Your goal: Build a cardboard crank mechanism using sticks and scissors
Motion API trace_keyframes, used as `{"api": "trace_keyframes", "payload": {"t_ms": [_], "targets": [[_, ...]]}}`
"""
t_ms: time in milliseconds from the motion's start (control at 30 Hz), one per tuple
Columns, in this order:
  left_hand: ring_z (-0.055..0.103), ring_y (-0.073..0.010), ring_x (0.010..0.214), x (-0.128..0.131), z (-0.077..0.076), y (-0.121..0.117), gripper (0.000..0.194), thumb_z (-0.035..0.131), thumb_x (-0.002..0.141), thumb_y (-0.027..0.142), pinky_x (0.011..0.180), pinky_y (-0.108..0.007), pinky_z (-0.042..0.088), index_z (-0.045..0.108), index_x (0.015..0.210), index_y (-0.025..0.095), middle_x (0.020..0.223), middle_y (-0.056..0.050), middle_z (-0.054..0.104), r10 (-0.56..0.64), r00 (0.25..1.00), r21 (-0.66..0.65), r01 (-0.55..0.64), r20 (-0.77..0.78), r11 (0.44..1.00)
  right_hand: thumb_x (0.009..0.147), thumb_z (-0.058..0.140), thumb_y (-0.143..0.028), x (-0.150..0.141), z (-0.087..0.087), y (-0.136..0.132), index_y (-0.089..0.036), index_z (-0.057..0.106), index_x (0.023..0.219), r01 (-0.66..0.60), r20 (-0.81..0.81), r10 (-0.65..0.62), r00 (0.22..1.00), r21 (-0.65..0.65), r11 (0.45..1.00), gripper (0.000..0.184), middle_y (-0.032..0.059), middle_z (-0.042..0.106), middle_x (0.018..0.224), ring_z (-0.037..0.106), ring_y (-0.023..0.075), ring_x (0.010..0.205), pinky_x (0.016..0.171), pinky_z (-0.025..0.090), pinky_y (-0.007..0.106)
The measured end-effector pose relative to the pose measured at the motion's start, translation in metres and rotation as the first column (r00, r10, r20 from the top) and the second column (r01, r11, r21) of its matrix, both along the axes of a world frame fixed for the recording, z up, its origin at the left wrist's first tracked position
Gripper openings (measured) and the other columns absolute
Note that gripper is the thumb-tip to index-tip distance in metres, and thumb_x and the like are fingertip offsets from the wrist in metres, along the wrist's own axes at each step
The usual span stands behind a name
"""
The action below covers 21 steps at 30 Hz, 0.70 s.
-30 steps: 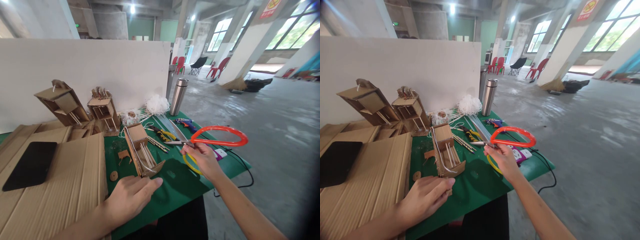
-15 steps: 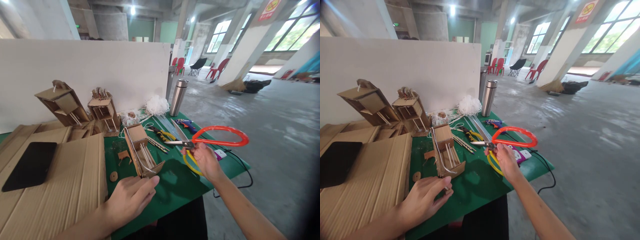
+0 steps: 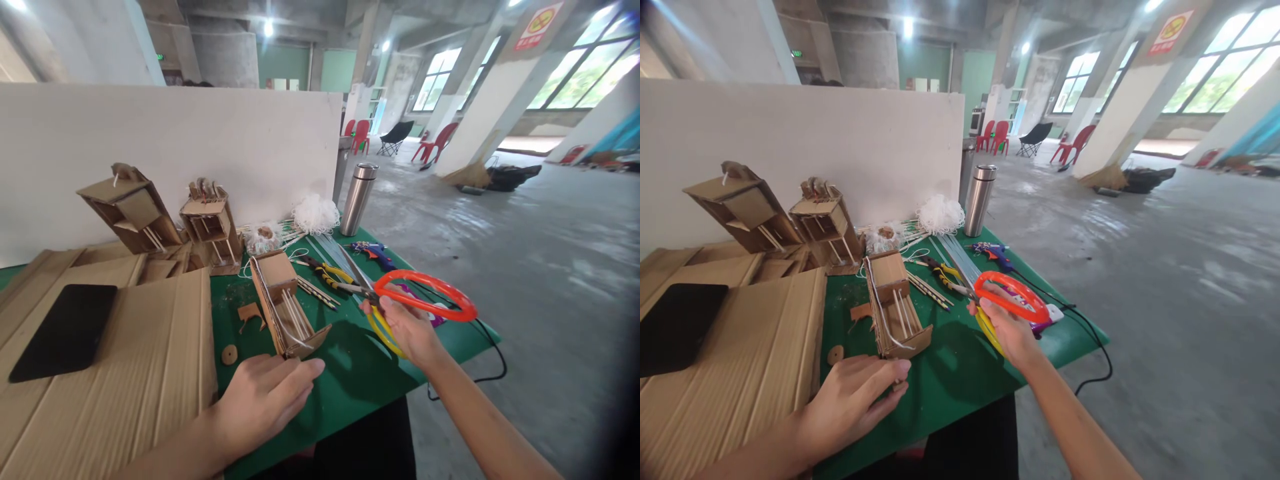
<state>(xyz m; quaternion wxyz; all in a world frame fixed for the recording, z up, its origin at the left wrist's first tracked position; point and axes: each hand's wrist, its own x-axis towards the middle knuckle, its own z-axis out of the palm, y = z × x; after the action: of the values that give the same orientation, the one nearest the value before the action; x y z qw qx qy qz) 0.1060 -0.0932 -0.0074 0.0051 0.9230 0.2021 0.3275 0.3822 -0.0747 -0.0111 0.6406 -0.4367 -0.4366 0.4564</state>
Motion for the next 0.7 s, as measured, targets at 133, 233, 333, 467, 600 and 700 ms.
{"api": "trace_keyframes", "payload": {"t_ms": [133, 233, 333, 467, 600, 700], "targets": [[0.069, -0.0163, 0.062, 0.000, -0.002, 0.001, 0.032, 0.051, 0.094, 0.013, 0.055, -0.026, 0.055, 0.045, 0.125, 0.014, 0.081, -0.002, 0.073, 0.001, 1.000, -0.015, 0.000, 0.027, 1.000, 0.071, 0.078, -0.049, 0.001, -0.001, 0.003, -0.026, 0.066, 0.072, 0.031, -0.013, -0.031, 0.999, 0.009, 0.999, 0.026, 0.0001, 0.064, 0.069, 0.063, 0.0220, 0.072, 0.077, 0.052, 0.041], [0.069, -0.0144, 0.063, -0.001, -0.003, 0.001, 0.038, 0.052, 0.094, 0.017, 0.058, -0.024, 0.057, 0.041, 0.131, 0.015, 0.083, -0.002, 0.073, -0.001, 0.998, -0.026, 0.002, 0.061, 1.000, 0.071, 0.076, -0.050, 0.003, 0.001, 0.004, -0.026, 0.066, 0.076, 0.051, -0.034, -0.050, 0.998, 0.025, 0.998, 0.026, 0.0005, 0.065, 0.072, 0.064, 0.0226, 0.070, 0.076, 0.052, 0.043], [0.069, -0.0148, 0.065, -0.002, -0.002, 0.000, 0.040, 0.055, 0.093, 0.021, 0.059, -0.025, 0.057, 0.041, 0.130, 0.017, 0.088, -0.003, 0.072, -0.034, 0.996, -0.041, 0.037, 0.080, 0.998, 0.076, 0.068, -0.050, 0.007, 0.004, 0.003, -0.025, 0.067, 0.079, 0.045, -0.050, -0.044, 0.998, 0.021, 0.999, 0.025, 0.0039, 0.066, 0.073, 0.065, 0.0268, 0.076, 0.076, 0.053, 0.045], [0.067, -0.0149, 0.069, -0.003, 0.000, -0.002, 0.041, 0.059, 0.089, 0.017, 0.058, -0.025, 0.055, 0.041, 0.126, 0.021, 0.096, -0.004, 0.070, -0.064, 0.995, -0.065, 0.069, 0.077, 0.995, 0.079, 0.054, -0.060, 0.009, 0.008, 0.002, -0.024, 0.065, 0.084, 0.014, -0.087, -0.014, 0.996, 0.003, 1.000, 0.038, 0.0082, 0.067, 0.078, 0.065, 0.0307, 0.080, 0.075, 0.054, 0.046], [0.068, -0.0164, 0.076, -0.003, 0.006, -0.002, 0.042, 0.058, 0.090, 0.025, 0.057, -0.026, 0.055, 0.039, 0.126, 0.020, 0.103, -0.008, 0.067, -0.045, 0.993, -0.081, 0.054, 0.110, 0.995, 0.081, 0.037, -0.074, 0.008, 0.011, 0.002, -0.027, 0.062, 0.084, 0.000, -0.130, 0.001, 0.992, 0.006, 1.000, 0.053, 0.0059, 0.065, 0.084, 0.062, 0.0268, 0.071, 0.073, 0.054, 0.045], [0.068, -0.0178, 0.077, -0.007, 0.015, -0.006, 0.042, 0.054, 0.092, 0.037, 0.056, -0.028, 0.056, 0.038, 0.127, 0.020, 0.105, -0.010, 0.064, 0.004, 0.995, -0.051, 0.001, 0.102, 0.999, 0.081, 0.031, -0.080, 0.010, 0.015, 0.002, -0.027, 0.061, 0.084, -0.006, -0.160, 0.006, 0.987, -0.002, 1.000, 0.061, 0.0047, 0.063, 0.084, 0.057, 0.0237, 0.064, 0.073, 0.054, 0.044]]}}
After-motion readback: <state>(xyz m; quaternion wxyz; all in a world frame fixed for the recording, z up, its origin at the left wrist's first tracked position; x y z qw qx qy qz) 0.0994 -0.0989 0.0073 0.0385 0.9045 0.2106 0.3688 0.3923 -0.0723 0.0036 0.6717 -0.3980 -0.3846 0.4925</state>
